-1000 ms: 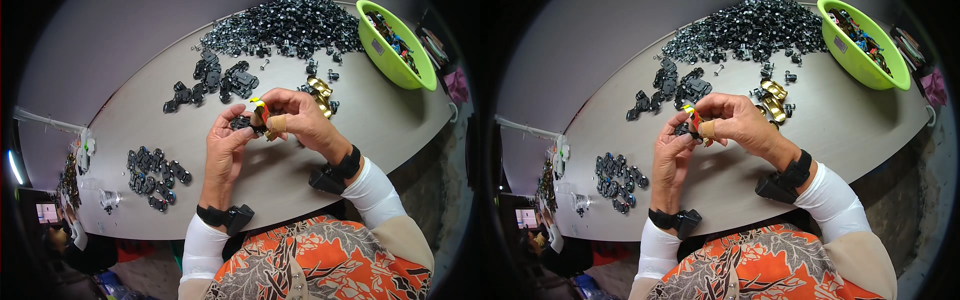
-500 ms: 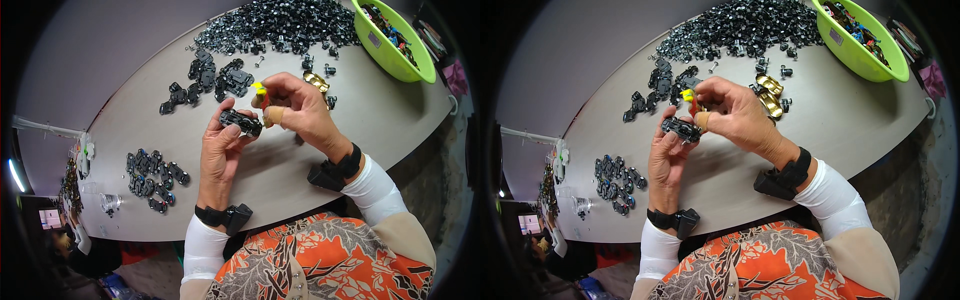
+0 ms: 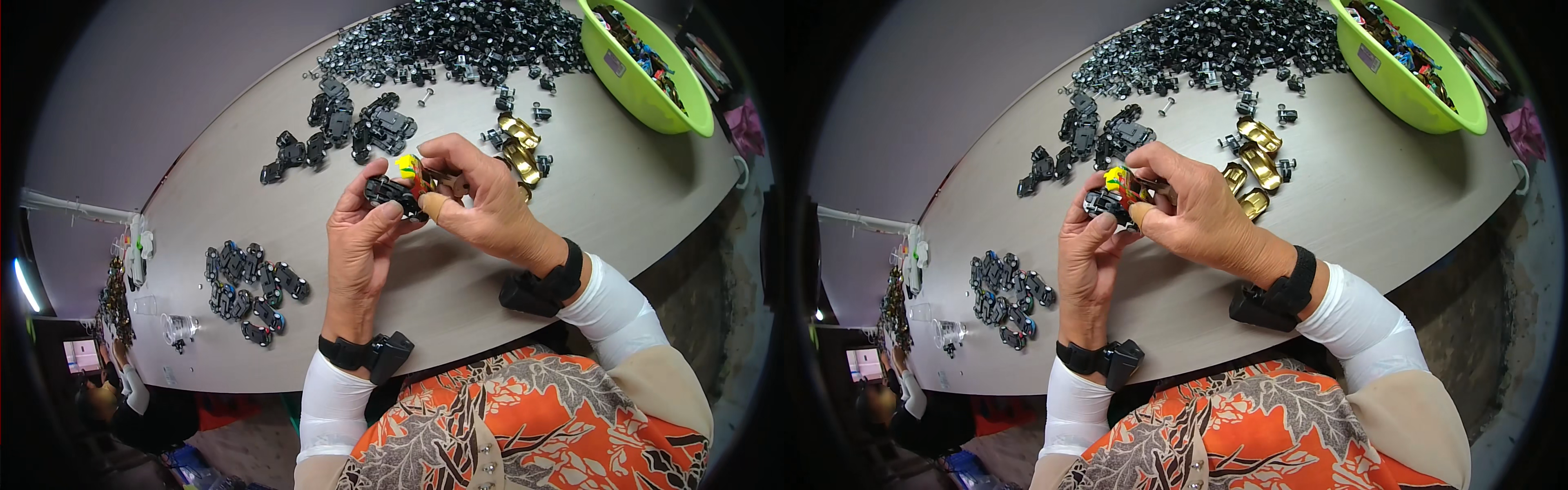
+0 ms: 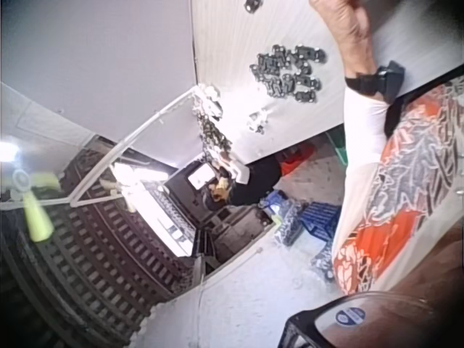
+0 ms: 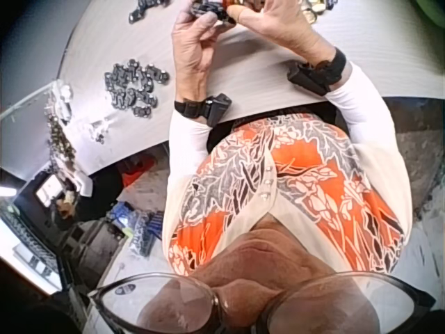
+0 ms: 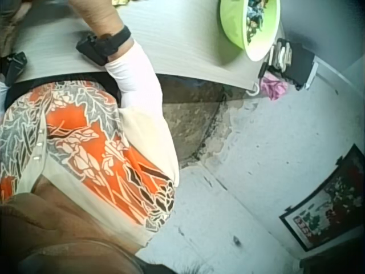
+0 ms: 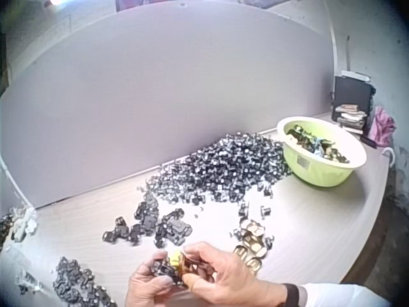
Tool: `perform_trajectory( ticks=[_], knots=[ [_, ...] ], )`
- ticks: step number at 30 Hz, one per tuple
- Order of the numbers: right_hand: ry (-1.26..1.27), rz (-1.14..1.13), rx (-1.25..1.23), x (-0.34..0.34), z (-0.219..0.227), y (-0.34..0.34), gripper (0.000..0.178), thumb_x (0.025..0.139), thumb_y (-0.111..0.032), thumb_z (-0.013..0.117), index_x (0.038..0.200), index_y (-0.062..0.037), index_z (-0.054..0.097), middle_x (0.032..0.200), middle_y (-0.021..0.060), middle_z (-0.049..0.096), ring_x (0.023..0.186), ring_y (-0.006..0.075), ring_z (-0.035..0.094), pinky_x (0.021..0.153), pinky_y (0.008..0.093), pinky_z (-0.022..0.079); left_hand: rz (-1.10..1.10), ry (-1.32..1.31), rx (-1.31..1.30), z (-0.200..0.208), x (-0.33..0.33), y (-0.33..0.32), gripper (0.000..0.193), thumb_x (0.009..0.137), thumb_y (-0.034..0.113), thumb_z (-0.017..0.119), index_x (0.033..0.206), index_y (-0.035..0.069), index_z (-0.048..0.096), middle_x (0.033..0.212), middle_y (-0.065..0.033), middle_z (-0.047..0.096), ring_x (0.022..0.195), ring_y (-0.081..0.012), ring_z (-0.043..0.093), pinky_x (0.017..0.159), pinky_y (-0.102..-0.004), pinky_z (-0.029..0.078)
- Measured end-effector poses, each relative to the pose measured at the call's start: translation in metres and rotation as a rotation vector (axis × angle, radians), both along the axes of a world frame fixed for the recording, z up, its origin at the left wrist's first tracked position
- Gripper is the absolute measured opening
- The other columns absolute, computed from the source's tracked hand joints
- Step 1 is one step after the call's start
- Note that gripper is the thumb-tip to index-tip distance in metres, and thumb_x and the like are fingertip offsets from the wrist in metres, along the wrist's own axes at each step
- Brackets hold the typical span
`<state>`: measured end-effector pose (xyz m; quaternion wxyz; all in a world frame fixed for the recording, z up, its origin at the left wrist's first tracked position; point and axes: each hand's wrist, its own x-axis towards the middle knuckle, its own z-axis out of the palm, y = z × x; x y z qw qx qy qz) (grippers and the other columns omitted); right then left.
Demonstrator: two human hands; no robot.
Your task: The person assembles miniature toy cars by hand at a table. They pick up black chassis and colored body shells, fit the shells onto the chassis, and place the completed units on the table. The process is repeated for multiple cars using various body colors.
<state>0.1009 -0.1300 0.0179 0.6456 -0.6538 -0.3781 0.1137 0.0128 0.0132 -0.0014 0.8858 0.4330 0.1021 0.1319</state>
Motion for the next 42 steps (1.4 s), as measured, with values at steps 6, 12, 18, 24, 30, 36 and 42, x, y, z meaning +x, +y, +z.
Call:
perform_trajectory(
  ticks=[6, 12, 18, 24, 30, 36, 42],
  knots=[
    [-0.180, -0.011, -0.014, -0.002, -0.001, 0.002, 0.030, 0.072, 0.000, 0.059, 0.102, -0.0004, 0.054, 0.084, 0.0073, 0.056, 0.057, 0.0105, 0.053, 0.050, 0.0222, 0.044, 0.035, 0.013, 0.106, 0.002, -0.001, -0.001, 0.045, 0.076, -0.003, 0.065, 0.118, -0.001, 0.052, 0.101, -0.0112, 0.061, 0.089, -0.0182, 0.062, 0.074, -0.0321, 0.056],
    [-0.206, 0.025, -0.020, -0.003, 0.000, 0.003, 0.029, 0.071, 0.001, 0.059, 0.100, -0.0009, 0.056, 0.084, 0.0071, 0.056, 0.058, 0.0113, 0.053, 0.051, 0.0225, 0.044, 0.046, 0.012, 0.180, 0.004, -0.002, -0.002, 0.044, 0.072, -0.005, 0.068, 0.114, -0.002, 0.056, 0.099, -0.0096, 0.061, 0.086, -0.0162, 0.061, 0.075, -0.0300, 0.056],
    [-0.139, 0.053, -0.010, -0.005, -0.002, 0.005, 0.032, 0.070, 0.003, 0.056, 0.101, -0.0035, 0.057, 0.082, 0.0057, 0.054, 0.056, 0.0092, 0.048, 0.051, 0.0224, 0.042, 0.008, 0.005, 0.226, -0.001, -0.001, 0.001, 0.046, 0.069, -0.008, 0.069, 0.113, -0.002, 0.058, 0.105, -0.0089, 0.058, 0.093, -0.0159, 0.058, 0.076, -0.0288, 0.055],
    [-0.144, 0.110, -0.085, -0.003, 0.001, 0.002, 0.031, 0.069, 0.004, 0.055, 0.099, -0.0047, 0.057, 0.081, 0.0040, 0.053, 0.057, 0.0082, 0.045, 0.051, 0.0220, 0.039, 0.002, 0.009, 0.238, -0.001, -0.002, -0.001, 0.046, 0.068, -0.009, 0.069, 0.112, -0.002, 0.059, 0.105, -0.0077, 0.056, 0.094, -0.0147, 0.056, 0.076, -0.0275, 0.055],
    [-0.193, 0.067, -0.125, -0.001, 0.000, 0.000, 0.030, 0.070, 0.005, 0.055, 0.098, -0.0033, 0.057, 0.083, 0.0039, 0.054, 0.063, 0.0090, 0.047, 0.054, 0.0217, 0.040, 0.015, -0.079, 0.652, -0.002, -0.001, -0.005, 0.043, 0.079, 0.000, 0.063, 0.121, 0.001, 0.054, 0.104, -0.0045, 0.054, 0.091, -0.0109, 0.052, 0.080, -0.0239, 0.050],
    [-0.200, -0.047, -0.090, 0.001, -0.008, 0.004, 0.030, 0.068, -0.001, 0.064, 0.096, -0.0046, 0.055, 0.081, 0.0096, 0.055, 0.070, 0.0216, 0.058, 0.060, 0.0289, 0.047, 0.020, -0.007, 0.682, -0.010, -0.002, -0.014, 0.039, 0.091, 0.010, 0.051, 0.128, -0.002, 0.046, 0.117, -0.0074, 0.055, 0.102, -0.0134, 0.053, 0.088, -0.0248, 0.044],
    [-0.084, -0.013, -0.200, 0.004, 0.005, -0.002, 0.030, 0.069, -0.003, 0.067, 0.096, 0.0003, 0.054, 0.081, 0.0076, 0.056, 0.068, 0.0148, 0.056, 0.060, 0.0262, 0.046, -0.071, 0.037, 0.348, -0.003, -0.002, -0.001, 0.041, 0.085, 0.007, 0.060, 0.124, -0.001, 0.050, 0.104, -0.0111, 0.062, 0.092, -0.0145, 0.059, 0.080, -0.0286, 0.050]
  ],
)
